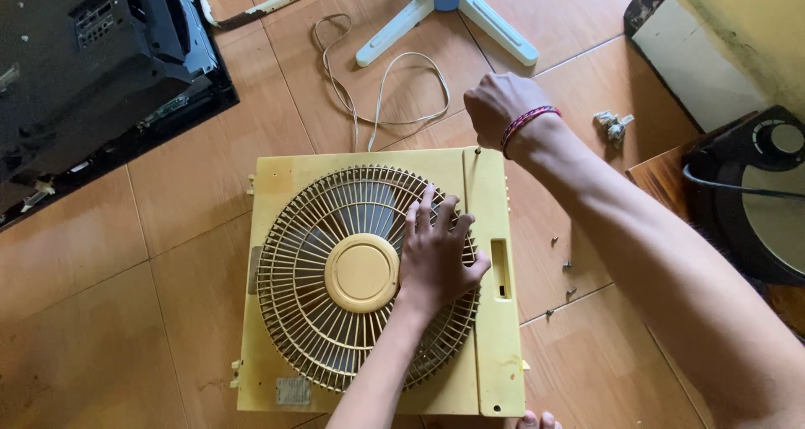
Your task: Fastening screws into the plastic housing of a portable fan using a manual screwdriver.
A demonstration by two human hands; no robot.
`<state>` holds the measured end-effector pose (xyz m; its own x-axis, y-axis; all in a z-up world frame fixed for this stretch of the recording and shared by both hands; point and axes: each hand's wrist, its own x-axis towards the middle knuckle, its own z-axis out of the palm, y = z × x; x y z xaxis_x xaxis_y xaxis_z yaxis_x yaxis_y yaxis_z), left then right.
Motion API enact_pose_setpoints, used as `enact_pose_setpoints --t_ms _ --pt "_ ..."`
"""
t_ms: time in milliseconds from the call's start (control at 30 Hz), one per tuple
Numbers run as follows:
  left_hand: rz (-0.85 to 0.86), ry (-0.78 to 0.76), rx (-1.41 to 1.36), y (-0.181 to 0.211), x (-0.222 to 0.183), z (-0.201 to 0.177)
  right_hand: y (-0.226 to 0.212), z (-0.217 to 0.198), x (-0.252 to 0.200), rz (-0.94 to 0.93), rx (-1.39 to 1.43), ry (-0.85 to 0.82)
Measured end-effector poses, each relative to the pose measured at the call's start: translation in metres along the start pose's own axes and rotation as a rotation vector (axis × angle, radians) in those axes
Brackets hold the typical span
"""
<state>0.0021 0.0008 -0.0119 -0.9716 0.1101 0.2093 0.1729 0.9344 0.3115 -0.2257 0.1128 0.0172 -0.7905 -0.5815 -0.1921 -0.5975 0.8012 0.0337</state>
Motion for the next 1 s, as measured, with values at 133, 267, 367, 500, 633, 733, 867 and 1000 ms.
enact_pose_setpoints --t_ms 133,267,367,500,633,733,867,1000 --pt "0.003 0.017 -0.003 0.000 0.003 -0.003 -0.015 0.005 0.000 0.028 -0.197 0.045" --pt "0.002 0.016 0.005 0.002 0.000 -0.007 -0.022 -0.002 -0.006 -0.028 -0.101 -0.021" --pt "0.004 0.017 0.018 0.003 0.001 -0.008 -0.019 -0.007 -0.002 -0.048 -0.100 -0.039" --pt "0.004 0.015 -0.007 0.000 0.001 -0.002 -0.010 0.003 0.010 -0.012 -0.145 0.010" --pt "-0.003 0.022 0.007 0.001 0.001 -0.002 -0.015 -0.006 -0.002 0.025 -0.090 0.015" --pt "-0.016 0.004 -0.015 0.001 0.001 -0.004 -0.017 -0.006 -0.004 0.010 -0.082 -0.013" --pt "-0.013 -0.022 -0.001 0.001 0.003 -0.006 -0.007 0.005 0.004 -0.060 -0.064 -0.026" --pt "-0.011 -0.016 -0.021 0.002 0.002 -0.008 -0.003 -0.007 0.000 -0.057 -0.017 -0.038"
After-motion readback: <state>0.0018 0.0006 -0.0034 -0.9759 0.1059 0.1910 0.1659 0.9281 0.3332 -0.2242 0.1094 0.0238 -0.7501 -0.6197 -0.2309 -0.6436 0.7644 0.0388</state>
